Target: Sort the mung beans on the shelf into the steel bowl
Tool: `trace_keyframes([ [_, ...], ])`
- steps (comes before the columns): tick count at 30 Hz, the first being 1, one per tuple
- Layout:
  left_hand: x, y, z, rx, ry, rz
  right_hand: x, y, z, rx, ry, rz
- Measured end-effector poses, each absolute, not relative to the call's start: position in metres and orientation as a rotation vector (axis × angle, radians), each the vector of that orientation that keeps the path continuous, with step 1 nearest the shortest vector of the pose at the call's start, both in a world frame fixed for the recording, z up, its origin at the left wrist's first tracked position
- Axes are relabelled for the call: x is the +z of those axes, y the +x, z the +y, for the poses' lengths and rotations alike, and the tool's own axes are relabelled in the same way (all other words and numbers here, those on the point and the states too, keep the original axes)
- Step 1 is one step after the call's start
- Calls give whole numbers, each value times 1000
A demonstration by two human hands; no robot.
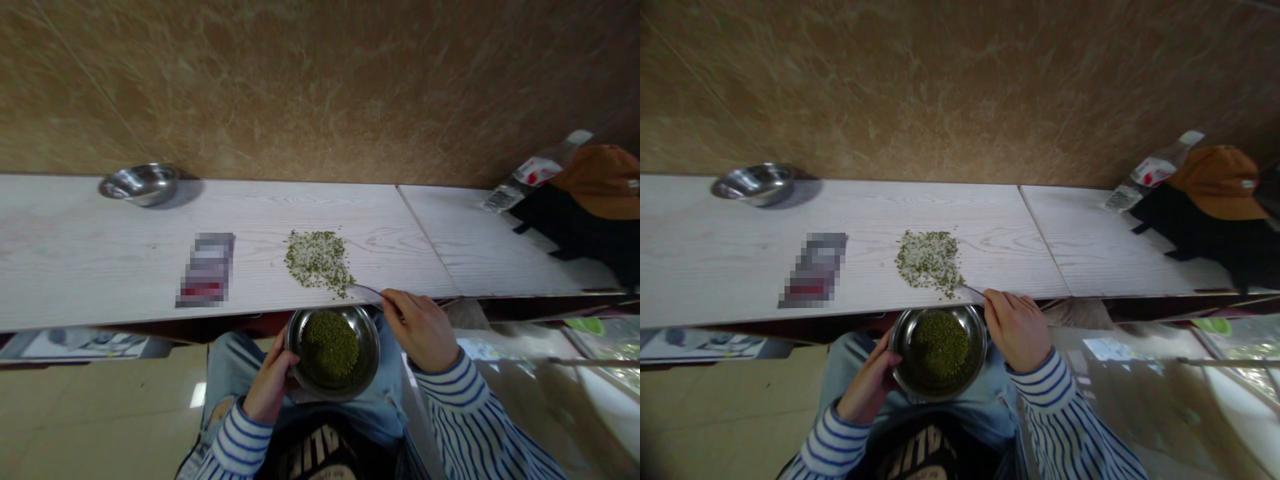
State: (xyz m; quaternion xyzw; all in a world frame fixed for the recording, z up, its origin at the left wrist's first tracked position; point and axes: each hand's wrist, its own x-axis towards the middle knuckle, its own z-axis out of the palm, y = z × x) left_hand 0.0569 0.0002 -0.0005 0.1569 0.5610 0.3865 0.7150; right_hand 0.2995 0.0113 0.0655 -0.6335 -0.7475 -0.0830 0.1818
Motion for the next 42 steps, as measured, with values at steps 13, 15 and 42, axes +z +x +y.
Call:
trace_keyframes([
  [13, 1, 52, 4, 816, 371, 1227, 68, 295, 18, -197, -1739, -2160],
  [15, 2, 52, 4, 815, 365, 1228, 69, 294, 20, -185, -1735, -2173],
  [42, 4, 51, 4, 877, 346, 1240, 69, 294, 20, -186, -1673, -2192],
])
